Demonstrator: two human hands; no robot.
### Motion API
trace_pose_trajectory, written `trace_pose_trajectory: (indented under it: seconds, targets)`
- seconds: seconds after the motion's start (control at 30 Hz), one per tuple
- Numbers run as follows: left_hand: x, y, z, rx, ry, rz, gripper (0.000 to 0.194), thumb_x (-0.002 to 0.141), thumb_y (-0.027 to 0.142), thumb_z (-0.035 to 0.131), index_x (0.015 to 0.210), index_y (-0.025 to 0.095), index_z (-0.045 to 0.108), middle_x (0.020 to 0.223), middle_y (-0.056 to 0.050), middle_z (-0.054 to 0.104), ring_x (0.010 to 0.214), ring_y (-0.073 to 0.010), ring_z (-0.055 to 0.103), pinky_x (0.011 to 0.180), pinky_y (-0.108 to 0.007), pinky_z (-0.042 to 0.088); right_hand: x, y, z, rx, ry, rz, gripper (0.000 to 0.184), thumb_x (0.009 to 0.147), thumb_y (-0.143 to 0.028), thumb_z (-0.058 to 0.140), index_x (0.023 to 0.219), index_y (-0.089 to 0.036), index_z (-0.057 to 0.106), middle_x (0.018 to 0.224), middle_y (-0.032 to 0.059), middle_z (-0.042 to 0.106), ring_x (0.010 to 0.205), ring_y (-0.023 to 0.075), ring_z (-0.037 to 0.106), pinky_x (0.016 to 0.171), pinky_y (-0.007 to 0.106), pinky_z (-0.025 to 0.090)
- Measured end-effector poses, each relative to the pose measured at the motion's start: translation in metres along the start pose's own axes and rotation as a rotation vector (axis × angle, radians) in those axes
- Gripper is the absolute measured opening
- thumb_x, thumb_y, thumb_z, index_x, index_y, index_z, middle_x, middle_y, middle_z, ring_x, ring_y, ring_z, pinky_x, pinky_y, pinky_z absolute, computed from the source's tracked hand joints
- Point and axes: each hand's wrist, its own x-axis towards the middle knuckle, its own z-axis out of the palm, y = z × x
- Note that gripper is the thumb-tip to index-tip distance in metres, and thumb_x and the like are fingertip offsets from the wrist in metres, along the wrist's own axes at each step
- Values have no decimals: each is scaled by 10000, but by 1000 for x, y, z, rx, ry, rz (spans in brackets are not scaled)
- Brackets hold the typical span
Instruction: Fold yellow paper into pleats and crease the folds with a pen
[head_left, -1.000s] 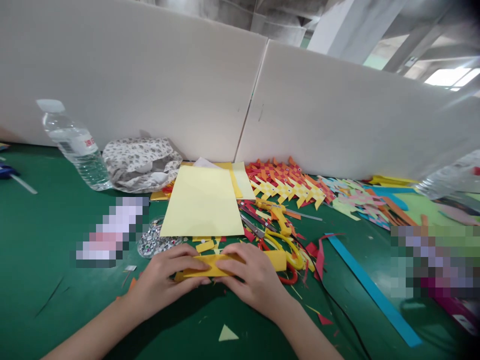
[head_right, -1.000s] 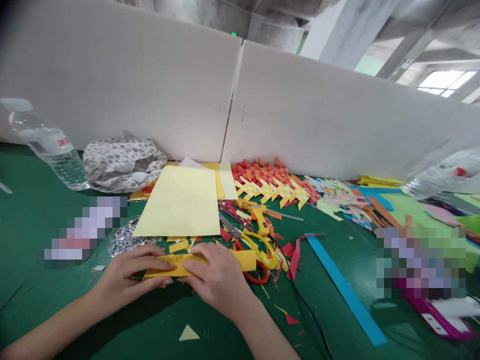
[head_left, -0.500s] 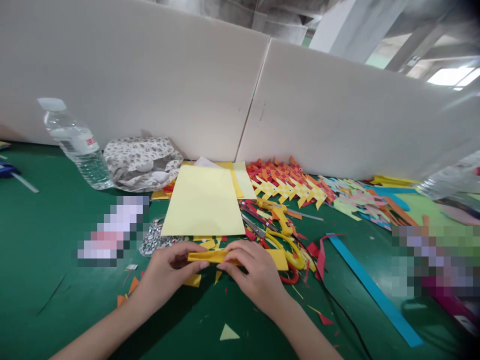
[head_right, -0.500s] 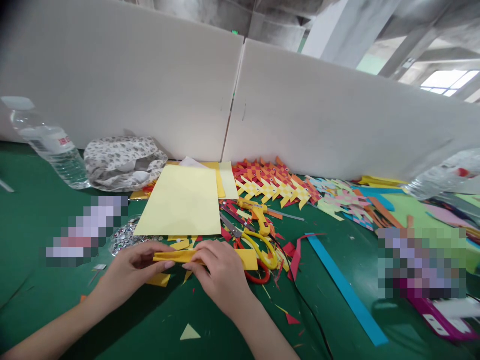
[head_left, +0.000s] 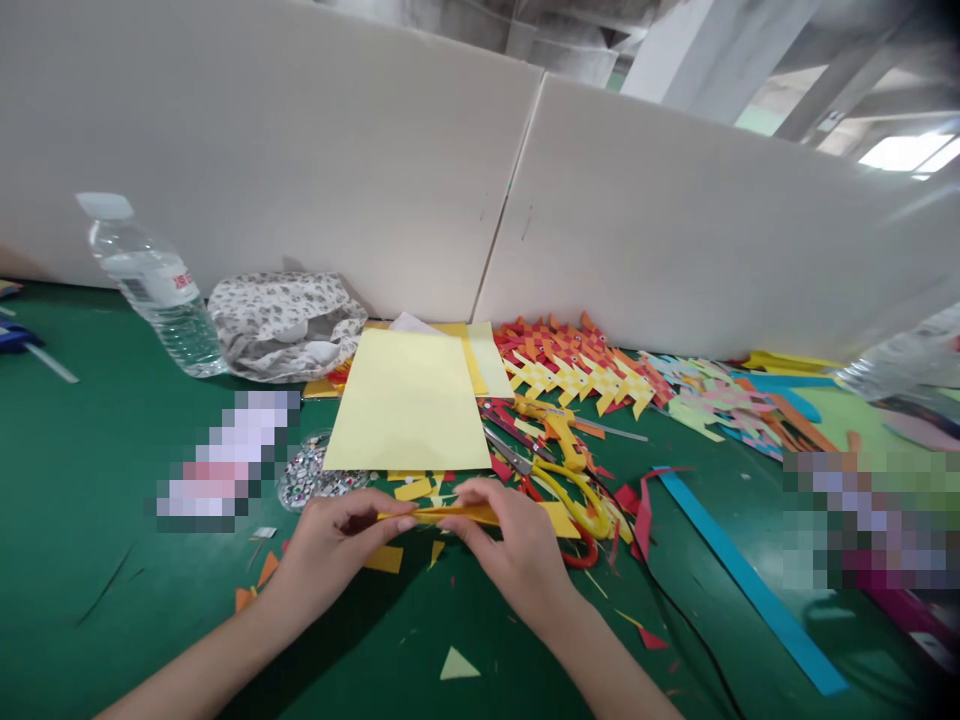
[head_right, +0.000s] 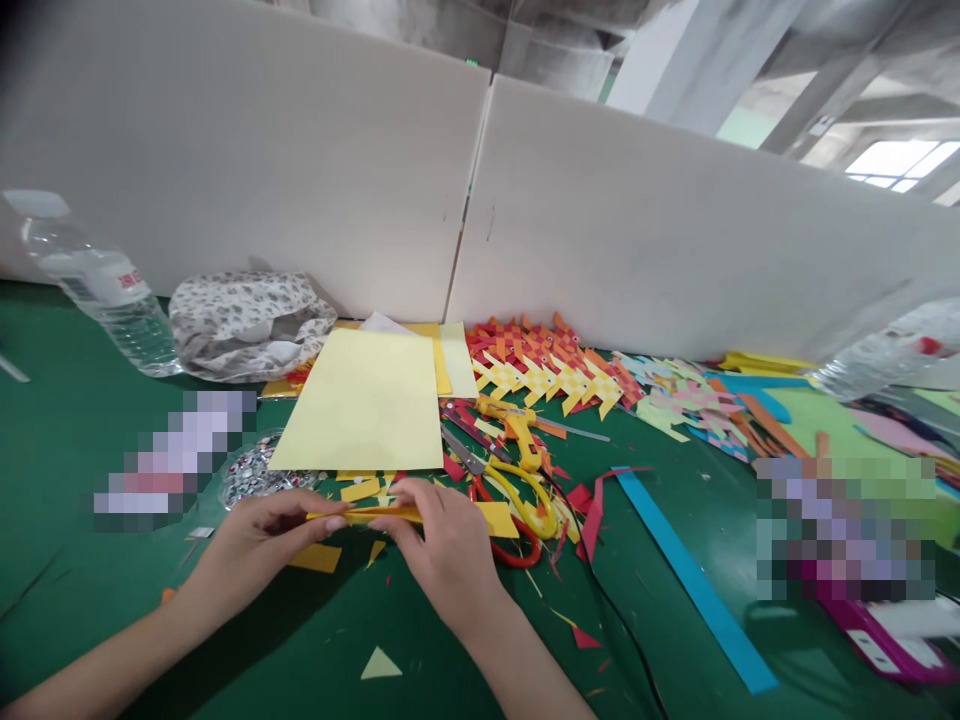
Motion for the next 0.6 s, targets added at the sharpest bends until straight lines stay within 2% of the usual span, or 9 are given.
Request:
trace_pose_trajectory:
  seconds: [0.07,0.1,0.2,0.33,0.47,0.6]
  targets:
    - [0,1,1,5,15,15,111,745,303,662,751,221,736,716,-11,743,591,-139,669,494,-199,518,1,0,-1,-37,19,-54,292,897,-401,545,1047,-168,635,799,44,693,718,166,639,643,274,471]
    - [0,1,1,12,20,17,117,751,307,657,746,217,732,700,-9,737,580,-136,661,486,-197,511,2,-1,-2,-52,20,-87,269,907,-381,535,1033,-174,651,807,46,691,723,163,637,653,274,471]
    - [0,2,3,40,26,8,138,764,319,650,733,204,720,665,-8,721,567,-136,649,476,-197,497,3,-1,-3,-52,15,-112,217,912,-334,542,856,-193,697,770,33,675,694,142,619,638,258,456]
    - [-2,-1,2,94,-6,44,144,794,324,629,756,213,711,676,1,722,569,-131,651,471,-187,485,1,0,-1,-26,22,-92,234,899,-340,563,766,-192,688,696,20,643,641,133,587,587,250,419]
    - [-6,-7,0,244,-95,225,149,875,240,515,856,223,661,803,3,730,677,-125,675,564,-190,512,-1,-1,2,-115,20,-157,231,911,-297,548,748,-180,661,652,16,596,596,132,529,561,266,362]
    - [-9,-6,2,587,-148,395,161,918,201,428,990,202,572,845,-22,691,723,-155,655,609,-245,506,-2,-7,2,-274,-9,-289,237,932,-232,504,758,-170,652,633,16,571,597,141,503,572,289,339]
